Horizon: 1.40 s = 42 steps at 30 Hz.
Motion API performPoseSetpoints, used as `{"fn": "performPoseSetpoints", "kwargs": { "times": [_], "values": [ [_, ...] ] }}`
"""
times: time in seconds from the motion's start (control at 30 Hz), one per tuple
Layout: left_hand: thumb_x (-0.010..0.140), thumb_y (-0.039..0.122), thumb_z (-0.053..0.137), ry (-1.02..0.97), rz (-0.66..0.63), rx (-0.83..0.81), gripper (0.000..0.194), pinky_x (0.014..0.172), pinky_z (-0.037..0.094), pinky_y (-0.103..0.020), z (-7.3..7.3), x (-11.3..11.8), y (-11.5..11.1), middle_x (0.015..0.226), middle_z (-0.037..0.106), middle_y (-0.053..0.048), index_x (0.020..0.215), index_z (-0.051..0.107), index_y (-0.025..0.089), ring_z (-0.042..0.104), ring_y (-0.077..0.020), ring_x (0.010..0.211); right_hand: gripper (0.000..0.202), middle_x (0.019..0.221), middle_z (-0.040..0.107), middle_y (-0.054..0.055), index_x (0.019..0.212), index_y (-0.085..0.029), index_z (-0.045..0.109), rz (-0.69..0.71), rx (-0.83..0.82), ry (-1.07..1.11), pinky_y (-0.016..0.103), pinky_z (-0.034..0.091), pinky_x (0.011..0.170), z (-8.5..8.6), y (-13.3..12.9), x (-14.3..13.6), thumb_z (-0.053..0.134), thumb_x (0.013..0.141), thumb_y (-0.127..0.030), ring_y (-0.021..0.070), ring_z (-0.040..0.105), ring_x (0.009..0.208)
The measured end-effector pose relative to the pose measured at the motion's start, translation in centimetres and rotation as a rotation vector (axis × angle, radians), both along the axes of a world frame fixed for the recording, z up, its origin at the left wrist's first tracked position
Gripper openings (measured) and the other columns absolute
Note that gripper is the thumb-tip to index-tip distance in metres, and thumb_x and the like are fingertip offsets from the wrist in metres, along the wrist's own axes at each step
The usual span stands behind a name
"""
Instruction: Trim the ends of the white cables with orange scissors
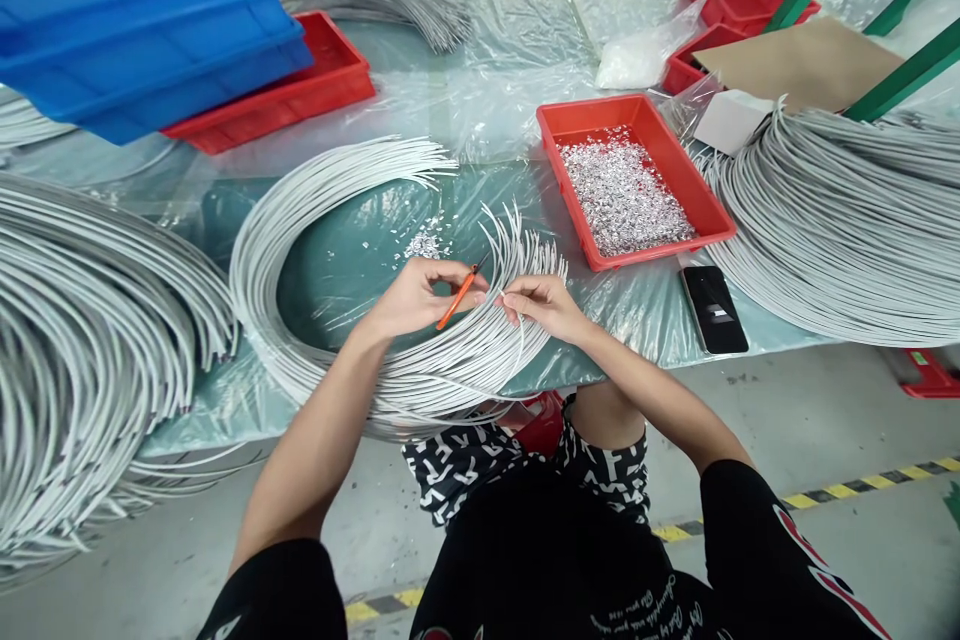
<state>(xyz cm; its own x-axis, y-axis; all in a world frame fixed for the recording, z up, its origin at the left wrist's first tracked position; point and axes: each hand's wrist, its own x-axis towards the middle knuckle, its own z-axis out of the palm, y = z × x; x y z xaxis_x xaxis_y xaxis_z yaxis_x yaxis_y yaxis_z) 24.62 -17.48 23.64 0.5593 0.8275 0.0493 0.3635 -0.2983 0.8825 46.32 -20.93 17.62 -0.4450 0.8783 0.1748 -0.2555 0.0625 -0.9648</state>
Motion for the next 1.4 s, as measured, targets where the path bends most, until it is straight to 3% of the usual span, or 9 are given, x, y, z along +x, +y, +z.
{"fn": "performPoseSetpoints", "kwargs": {
  "times": [0.1,0.27,0.63,0.9,1.2,1.4],
  "values": [
    [0.072,0.045,0.083,-0.041,0.062,0.022,0.038,0.059,0.045,-0.021,-0.6,0.6,-0.1,0.067,0.069,-0.004,0.085,0.077,0.01,0.054,-0.0088,0.058,0.038,0.063,0.06,-0.002,0.081,-0.015,0.067,0.003,0.017,-0.017,0.023,0.045,0.057,0.0,-0.1,-0.1,0.071,0.087,-0.052,0.0085,0.053,0.056],
    [0.075,0.045,0.08,-0.027,-0.028,0.014,0.037,0.059,0.046,-0.019,-0.4,0.9,-0.2,0.07,0.072,-0.006,0.079,0.076,0.009,0.056,-0.0092,0.059,0.035,0.064,0.06,-0.002,0.081,-0.015,0.066,-0.006,0.042,-0.025,0.023,0.044,0.057,-0.3,-0.2,-0.3,0.07,0.089,-0.049,0.0083,0.053,0.057],
    [0.077,0.045,0.077,-0.031,-0.062,-0.046,0.035,0.055,0.044,-0.018,-0.4,1.3,-0.3,0.065,0.067,-0.002,0.075,0.07,0.01,0.052,-0.0074,0.055,0.028,0.068,0.06,-0.002,0.087,-0.015,0.067,0.07,0.08,-0.003,0.024,0.047,0.061,-0.7,0.0,-0.2,0.063,0.095,-0.042,0.0086,0.054,0.061],
    [0.073,0.037,0.08,-0.078,0.002,-0.027,0.027,0.055,0.041,-0.019,-0.8,1.2,-0.3,0.062,0.063,0.001,0.079,0.074,0.011,0.048,-0.0069,0.054,0.031,0.068,0.065,0.0,0.08,-0.017,0.067,0.005,0.025,0.022,0.025,0.049,0.061,-0.6,0.0,-0.4,0.073,0.087,-0.046,0.0095,0.057,0.061],
    [0.072,0.043,0.081,-0.052,0.018,0.004,0.034,0.058,0.043,-0.02,-0.8,1.8,-0.4,0.063,0.066,-0.002,0.072,0.072,0.01,0.053,-0.0088,0.057,0.034,0.07,0.065,0.0,0.078,-0.018,0.06,-0.038,-0.014,-0.032,0.025,0.049,0.059,-1.0,-0.1,-0.6,0.08,0.079,-0.045,0.0114,0.06,0.062],
    [0.072,0.041,0.082,-0.041,0.01,0.004,0.032,0.061,0.047,-0.02,-1.1,1.6,-0.5,0.066,0.069,-0.004,0.076,0.075,0.01,0.057,-0.0101,0.06,0.032,0.07,0.066,0.0,0.08,-0.017,0.061,-0.047,0.032,-0.065,0.025,0.049,0.06,-1.0,-0.1,-0.6,0.075,0.084,-0.045,0.0114,0.06,0.062]
  ]
}}
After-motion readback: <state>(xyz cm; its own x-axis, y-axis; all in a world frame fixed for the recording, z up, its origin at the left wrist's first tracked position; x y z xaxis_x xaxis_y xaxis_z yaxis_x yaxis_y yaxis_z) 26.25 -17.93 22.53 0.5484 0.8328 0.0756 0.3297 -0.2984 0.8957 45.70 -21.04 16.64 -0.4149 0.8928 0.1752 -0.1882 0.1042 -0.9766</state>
